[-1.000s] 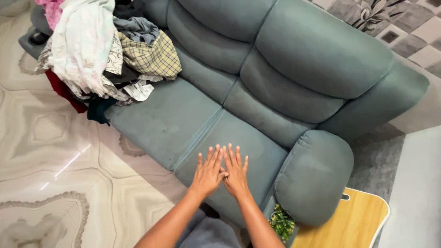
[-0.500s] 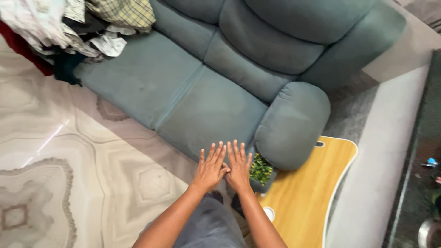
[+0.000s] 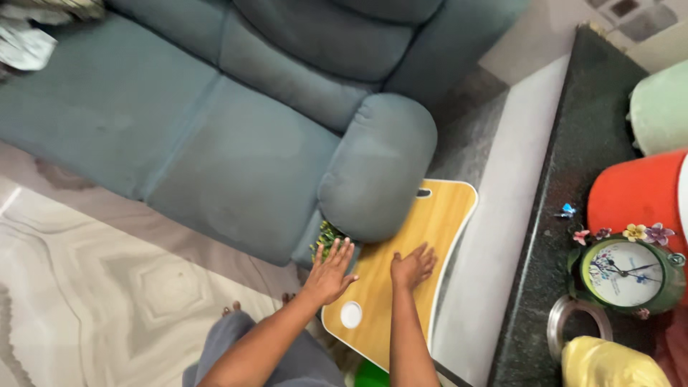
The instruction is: The person picks up a belt from a suitcase, rolls it into a coil by hand, and places it on a shelf.
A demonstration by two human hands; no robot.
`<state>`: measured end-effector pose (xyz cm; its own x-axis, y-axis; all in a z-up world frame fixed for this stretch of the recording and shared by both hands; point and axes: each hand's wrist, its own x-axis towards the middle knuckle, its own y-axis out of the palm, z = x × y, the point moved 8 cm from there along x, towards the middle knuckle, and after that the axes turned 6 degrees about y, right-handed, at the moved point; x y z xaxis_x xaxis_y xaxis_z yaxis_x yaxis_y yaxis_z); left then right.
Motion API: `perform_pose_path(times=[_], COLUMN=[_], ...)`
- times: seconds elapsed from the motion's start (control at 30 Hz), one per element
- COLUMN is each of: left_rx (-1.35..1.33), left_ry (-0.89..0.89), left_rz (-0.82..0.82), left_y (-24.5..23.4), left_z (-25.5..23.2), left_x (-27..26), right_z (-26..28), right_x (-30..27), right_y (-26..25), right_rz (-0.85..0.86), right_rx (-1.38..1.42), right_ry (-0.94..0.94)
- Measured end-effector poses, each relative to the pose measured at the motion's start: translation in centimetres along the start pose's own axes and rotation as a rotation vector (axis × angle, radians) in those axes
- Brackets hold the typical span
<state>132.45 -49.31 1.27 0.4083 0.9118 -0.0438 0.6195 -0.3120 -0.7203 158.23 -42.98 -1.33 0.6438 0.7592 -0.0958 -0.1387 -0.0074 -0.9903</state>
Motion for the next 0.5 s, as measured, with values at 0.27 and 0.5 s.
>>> perform_pose_path(times=[0.27, 0.5], left_rx=[-0.055, -0.012], left_ry=[-0.045, -0.086], left_rz=[0.05, 0.099], left_y=[5.4, 7.3], left_z=[-1.4, 0.1], left_x=[2.5, 2.9], right_z=[-9.9, -6.7], right_x=[4.8, 6.3], right_y=[0.8, 1.2], right_rz=[0.092, 0.182], right_rx=[-0.007, 0.104], right_ry=[0.327, -0.074])
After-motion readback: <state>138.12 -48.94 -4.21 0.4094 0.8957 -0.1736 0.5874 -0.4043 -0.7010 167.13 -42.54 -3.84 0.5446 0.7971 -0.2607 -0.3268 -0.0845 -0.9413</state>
